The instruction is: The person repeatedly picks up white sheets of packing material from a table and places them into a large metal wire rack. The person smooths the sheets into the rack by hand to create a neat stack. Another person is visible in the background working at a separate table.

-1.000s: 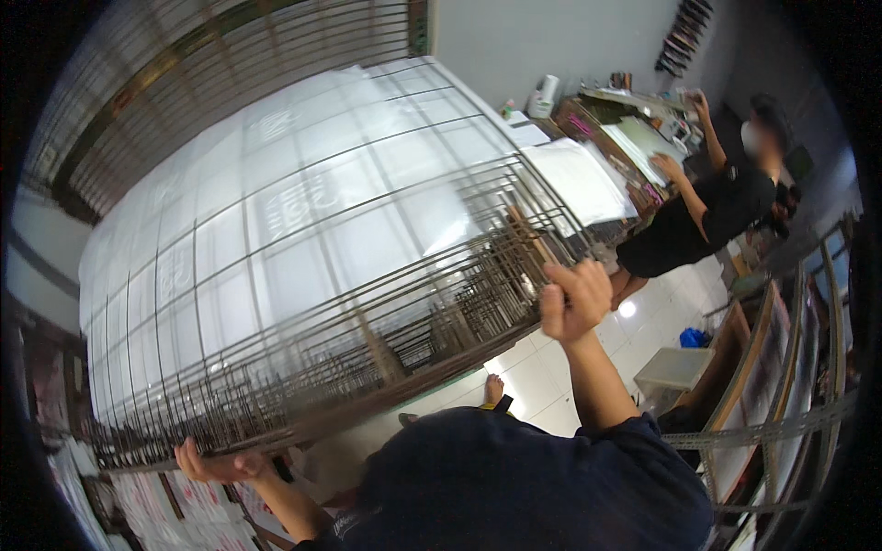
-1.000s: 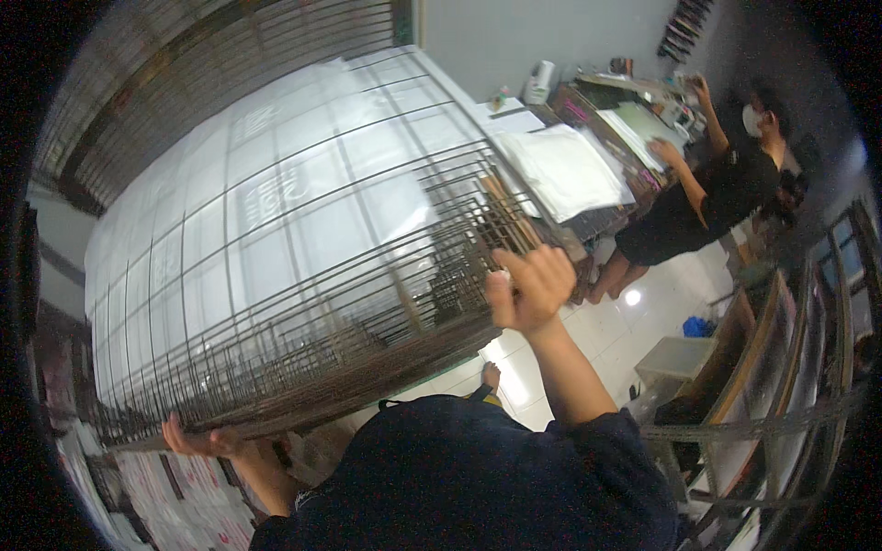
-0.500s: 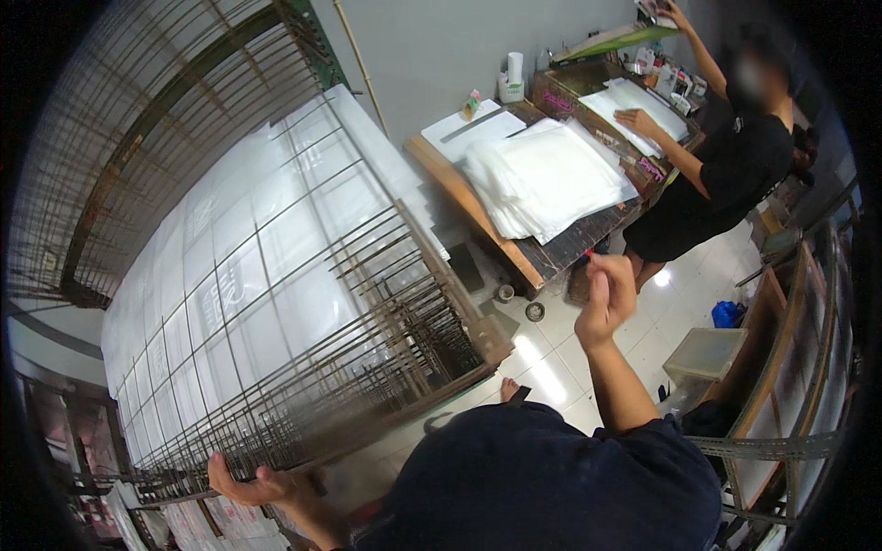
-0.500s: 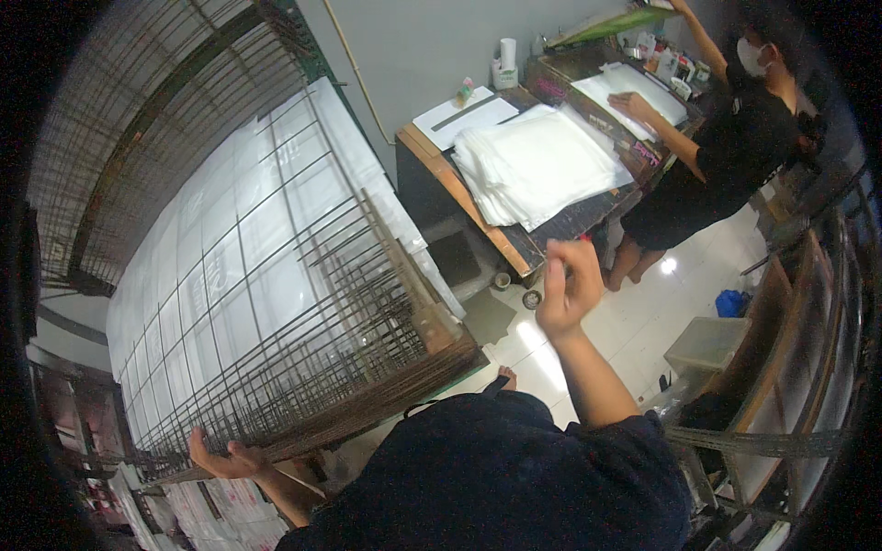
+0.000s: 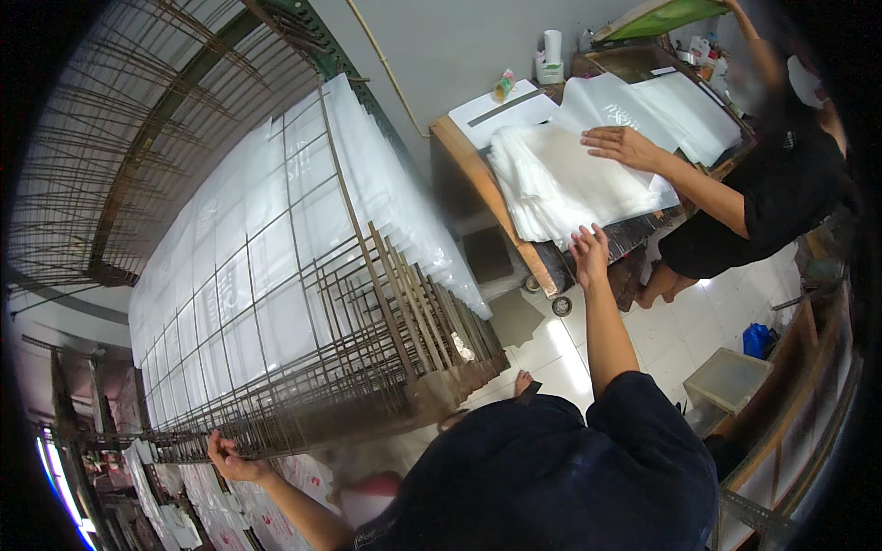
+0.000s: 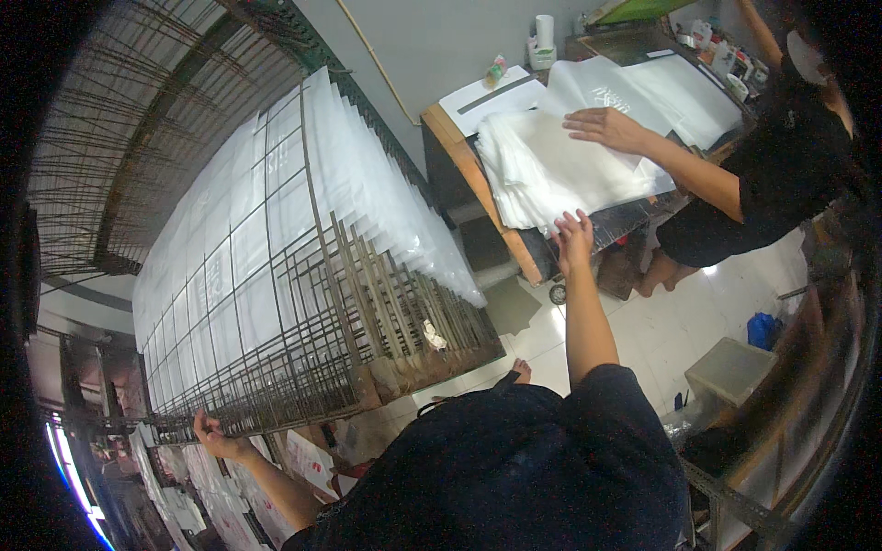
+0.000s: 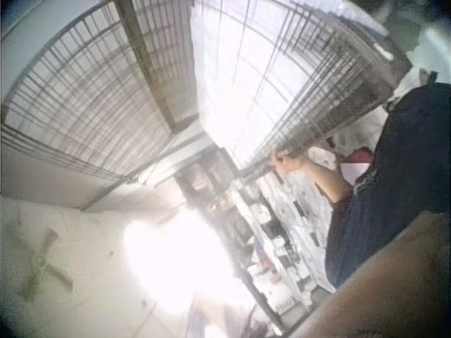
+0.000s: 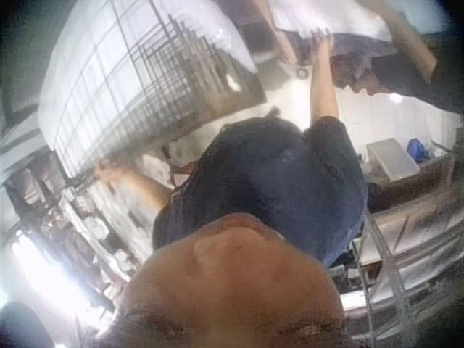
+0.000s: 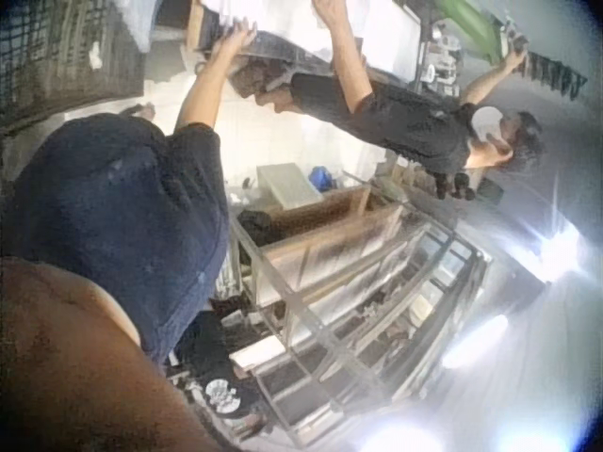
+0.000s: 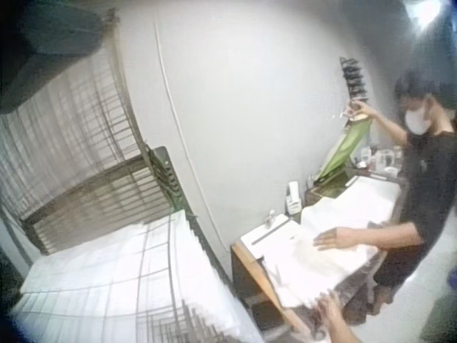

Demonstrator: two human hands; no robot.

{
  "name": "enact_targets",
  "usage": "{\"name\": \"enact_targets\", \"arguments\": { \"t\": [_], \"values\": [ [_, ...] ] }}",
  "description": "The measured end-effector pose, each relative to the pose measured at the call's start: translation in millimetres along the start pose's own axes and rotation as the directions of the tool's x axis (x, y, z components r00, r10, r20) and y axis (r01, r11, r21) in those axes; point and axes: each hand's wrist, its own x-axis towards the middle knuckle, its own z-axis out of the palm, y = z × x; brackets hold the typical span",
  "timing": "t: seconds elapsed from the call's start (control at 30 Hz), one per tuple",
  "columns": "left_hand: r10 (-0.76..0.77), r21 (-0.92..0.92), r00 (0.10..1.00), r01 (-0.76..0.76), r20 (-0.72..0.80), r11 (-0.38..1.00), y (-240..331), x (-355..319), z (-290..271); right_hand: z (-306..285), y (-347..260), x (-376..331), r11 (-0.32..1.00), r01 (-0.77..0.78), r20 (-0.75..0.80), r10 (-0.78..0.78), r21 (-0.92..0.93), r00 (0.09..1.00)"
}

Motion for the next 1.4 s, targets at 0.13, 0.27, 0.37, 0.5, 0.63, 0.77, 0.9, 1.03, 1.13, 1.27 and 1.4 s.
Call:
{"name": "enact_targets", "arguments": {
  "t": [0.13,0.27,0.37,0.5,0.63,0.77,0.9,1.03,1.13,1.27,1.4],
  "values": [
    [0.008,-0.021,0.999,-0.007,0.033,1.0,-3.1,2.8,-3.0,34.8,5.0,20.3,0.998,-0.017,0.044,0.015,0.06,0.999],
    [-0.031,-0.044,0.999,0.033,0.043,0.999,-9.0,0.1,-6.3,58.4,15.0,31.5,0.987,-0.113,0.063,0.106,0.111,0.992],
    [-0.05,0.007,0.998,0.05,0.038,0.999,-4.1,-1.0,-7.5,66.9,28.1,44.3,0.963,-0.203,0.041,0.198,0.177,0.979],
    [0.005,0.037,0.998,-0.007,0.058,0.999,2.4,4.6,-0.6,24.5,63.6,115.7,0.951,-0.209,-0.045,0.225,0.228,0.973],
    [-0.027,0.068,1.0,0.027,0.004,0.997,9.8,-0.8,-4.9,42.6,28.8,83.0,0.99,-0.087,-0.294,0.117,0.113,0.949],
    [0.004,0.178,1.0,-0.009,0.025,0.984,20.4,1.3,-2.5,48.0,-25.2,67.7,0.988,0.112,-0.302,-0.075,0.106,0.95],
    [0.071,0.259,0.997,-0.066,-0.01,0.964,25.6,1.4,-0.2,63.2,-61.6,78.3,0.923,0.382,-0.563,-0.291,0.048,0.774],
    [0.062,0.256,0.998,-0.062,0.007,0.965,25.0,5.7,8.0,6.2,-145.7,164.9,0.826,0.485,-0.635,-0.544,-0.288,0.548],
    [0.102,0.228,0.995,-0.101,0.009,0.968,29.9,7.3,0.4,94.6,-184.8,84.7,0.861,0.481,-0.546,-0.487,-0.167,0.682],
    [0.176,0.192,0.984,-0.176,0.014,0.966,27.1,11.4,0.2,150.3,-248.2,33.0,0.659,0.738,-0.095,-0.752,-0.147,0.652],
    [0.316,0.221,0.946,-0.325,0.073,0.92,22.1,9.2,-7.0,247.0,-285.8,-81.9,0.424,0.823,0.25,-0.81,-0.378,0.531]
  ]
}}
